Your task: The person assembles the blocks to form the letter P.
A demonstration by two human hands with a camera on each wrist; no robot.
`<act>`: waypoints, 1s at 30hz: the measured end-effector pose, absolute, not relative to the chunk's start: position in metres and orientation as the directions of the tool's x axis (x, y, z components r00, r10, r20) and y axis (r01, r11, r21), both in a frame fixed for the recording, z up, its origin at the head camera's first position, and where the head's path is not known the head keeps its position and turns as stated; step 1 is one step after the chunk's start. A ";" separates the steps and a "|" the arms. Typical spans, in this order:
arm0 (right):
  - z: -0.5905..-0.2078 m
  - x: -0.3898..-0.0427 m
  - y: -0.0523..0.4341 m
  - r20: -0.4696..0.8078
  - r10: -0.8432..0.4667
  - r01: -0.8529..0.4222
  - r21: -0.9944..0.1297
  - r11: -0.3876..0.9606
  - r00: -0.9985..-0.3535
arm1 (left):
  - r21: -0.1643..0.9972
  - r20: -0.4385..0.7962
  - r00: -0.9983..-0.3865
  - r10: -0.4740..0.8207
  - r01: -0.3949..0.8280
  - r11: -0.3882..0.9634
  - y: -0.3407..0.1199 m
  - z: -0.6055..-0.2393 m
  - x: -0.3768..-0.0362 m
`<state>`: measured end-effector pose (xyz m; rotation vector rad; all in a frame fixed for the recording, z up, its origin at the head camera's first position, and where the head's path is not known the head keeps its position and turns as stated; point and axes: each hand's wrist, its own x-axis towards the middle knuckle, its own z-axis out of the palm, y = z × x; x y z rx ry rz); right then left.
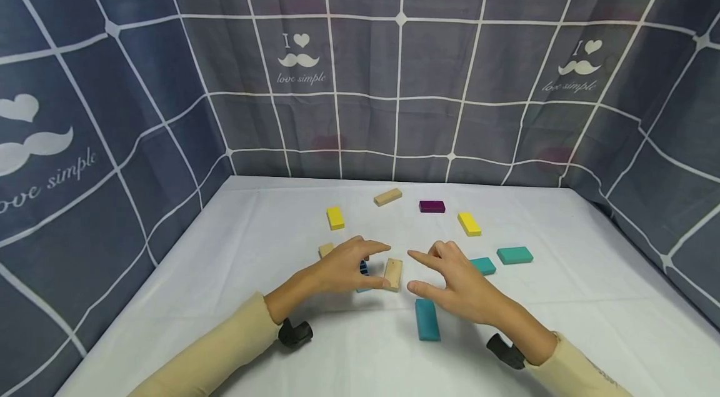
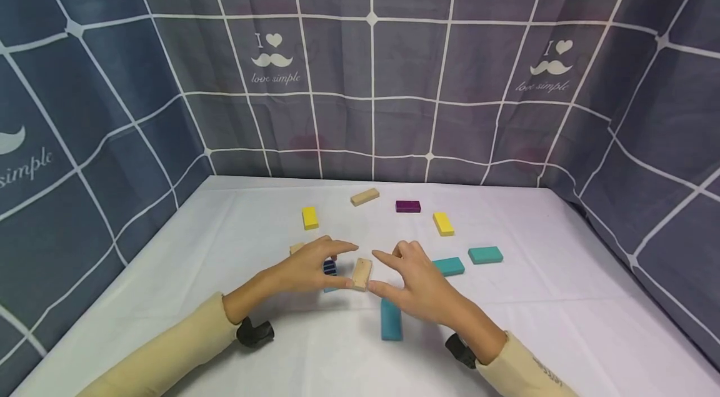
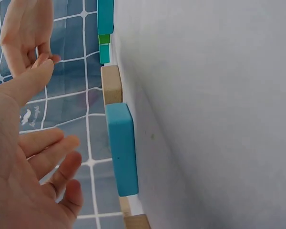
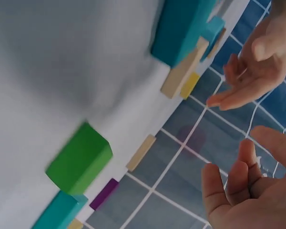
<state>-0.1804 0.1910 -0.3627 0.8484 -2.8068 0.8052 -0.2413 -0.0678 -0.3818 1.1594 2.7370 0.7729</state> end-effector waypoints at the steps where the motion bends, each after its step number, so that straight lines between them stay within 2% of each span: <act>1: -0.364 -0.177 0.192 0.227 -0.497 -0.543 -0.458 0.704 -0.837 | 0.475 0.120 -0.713 0.691 0.652 0.591 -0.067 -0.383 -0.242; 11: -0.370 -0.168 0.204 0.074 -0.583 -0.554 -0.428 0.715 -0.809 | 0.402 -0.030 -0.737 0.675 0.609 0.683 -0.060 -0.384 -0.245; 30: -0.381 -0.160 0.214 -0.037 -0.611 -0.539 -0.432 0.723 -0.791 | 0.402 -0.041 -0.693 0.720 0.648 0.647 -0.054 -0.388 -0.250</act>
